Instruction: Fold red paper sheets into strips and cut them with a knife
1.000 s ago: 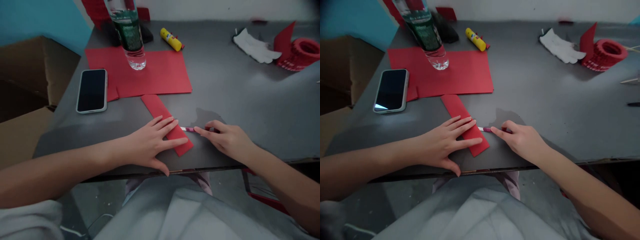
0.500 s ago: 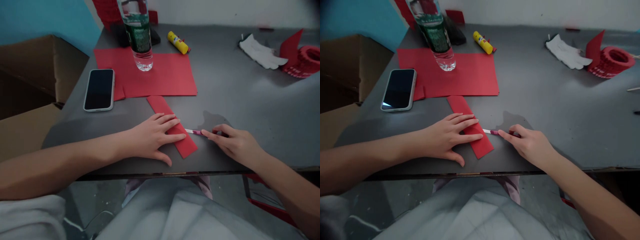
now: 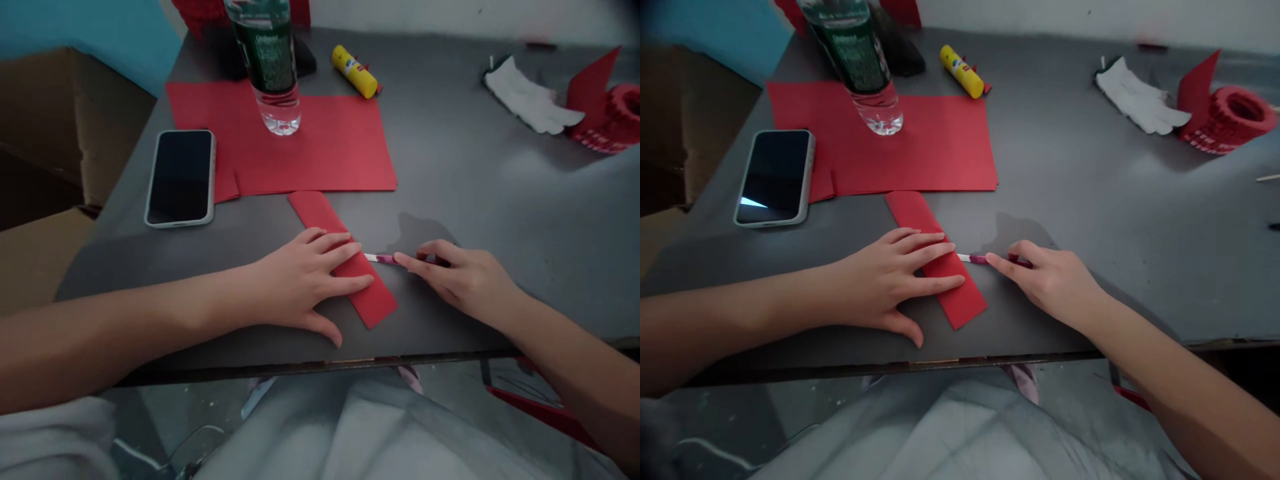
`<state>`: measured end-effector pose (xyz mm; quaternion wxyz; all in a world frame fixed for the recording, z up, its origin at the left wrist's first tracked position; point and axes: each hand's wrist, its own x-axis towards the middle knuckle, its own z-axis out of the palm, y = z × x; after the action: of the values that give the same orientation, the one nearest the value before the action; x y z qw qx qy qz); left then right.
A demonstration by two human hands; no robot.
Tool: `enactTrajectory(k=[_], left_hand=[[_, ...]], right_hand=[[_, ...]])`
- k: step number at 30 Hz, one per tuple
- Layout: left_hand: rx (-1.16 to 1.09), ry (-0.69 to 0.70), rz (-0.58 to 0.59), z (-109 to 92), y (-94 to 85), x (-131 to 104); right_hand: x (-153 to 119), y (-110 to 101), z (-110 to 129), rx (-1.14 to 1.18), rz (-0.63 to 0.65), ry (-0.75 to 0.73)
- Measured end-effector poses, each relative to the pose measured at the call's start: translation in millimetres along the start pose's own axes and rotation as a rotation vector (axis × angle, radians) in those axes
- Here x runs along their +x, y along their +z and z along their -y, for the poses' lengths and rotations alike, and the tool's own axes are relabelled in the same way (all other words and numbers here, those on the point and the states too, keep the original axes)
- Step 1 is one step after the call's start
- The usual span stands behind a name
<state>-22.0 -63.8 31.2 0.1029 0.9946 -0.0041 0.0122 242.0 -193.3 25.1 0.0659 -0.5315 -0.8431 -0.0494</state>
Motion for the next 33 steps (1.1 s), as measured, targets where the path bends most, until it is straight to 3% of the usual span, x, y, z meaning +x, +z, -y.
enactTrajectory(k=[13,20,27,33], left_hand=[[-0.039,-0.020,0.042,19.1,-9.1,-1.6],[-0.071,-0.050,0.081,15.7,-11.6,-3.1],[-0.069,-0.025,0.019,16.8,-10.8,-2.0],[-0.038,-0.021,0.035,16.8,-9.4,-2.4]], right_hand=[[6.3,0.2,-2.0,-0.017,-0.037,-0.037],[5.7,-3.5,-2.4,-0.029,-0.040,-0.040],[10.9,-2.6,-5.8,-0.030,-0.032,-0.076],[18.5,-1.0,-7.2,-0.051,-0.066,-0.090]])
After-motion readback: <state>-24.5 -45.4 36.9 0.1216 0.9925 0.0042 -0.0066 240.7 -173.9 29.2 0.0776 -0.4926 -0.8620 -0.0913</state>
